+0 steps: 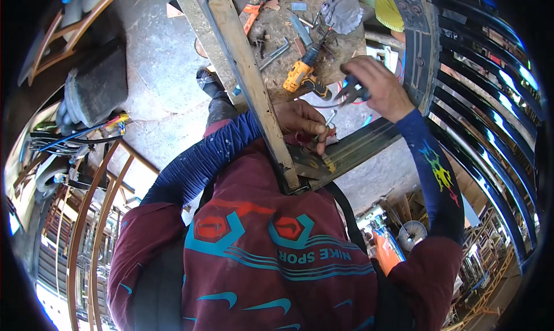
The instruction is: Repairing a wooden chair frame using various tools.
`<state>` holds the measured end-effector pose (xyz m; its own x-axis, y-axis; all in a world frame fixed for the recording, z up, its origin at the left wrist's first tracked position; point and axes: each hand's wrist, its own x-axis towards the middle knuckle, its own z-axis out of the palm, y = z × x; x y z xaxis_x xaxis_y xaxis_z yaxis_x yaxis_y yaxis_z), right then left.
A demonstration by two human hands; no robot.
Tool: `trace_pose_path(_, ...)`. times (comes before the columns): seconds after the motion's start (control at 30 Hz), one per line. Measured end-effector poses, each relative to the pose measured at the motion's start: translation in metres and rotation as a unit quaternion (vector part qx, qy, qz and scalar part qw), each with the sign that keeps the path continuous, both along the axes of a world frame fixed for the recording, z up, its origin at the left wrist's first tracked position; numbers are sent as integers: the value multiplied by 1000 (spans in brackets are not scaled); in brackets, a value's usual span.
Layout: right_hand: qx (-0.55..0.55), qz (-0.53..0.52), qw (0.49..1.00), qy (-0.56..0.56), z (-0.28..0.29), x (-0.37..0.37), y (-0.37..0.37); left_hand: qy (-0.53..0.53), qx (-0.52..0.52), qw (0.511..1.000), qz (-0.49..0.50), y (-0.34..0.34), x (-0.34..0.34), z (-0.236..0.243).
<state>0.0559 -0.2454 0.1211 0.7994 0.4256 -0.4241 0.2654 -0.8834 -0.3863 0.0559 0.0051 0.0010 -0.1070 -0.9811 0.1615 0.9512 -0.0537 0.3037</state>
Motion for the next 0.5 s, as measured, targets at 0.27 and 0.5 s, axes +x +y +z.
trace_pose_path(0.27,-249,-126,945,171,-137,50,-37,93,334,923,164,-5,37,-3)
trace_pose_path(0.5,-212,-274,932,104,-242,74,-41,-342,495,764,235,51,45,-89)
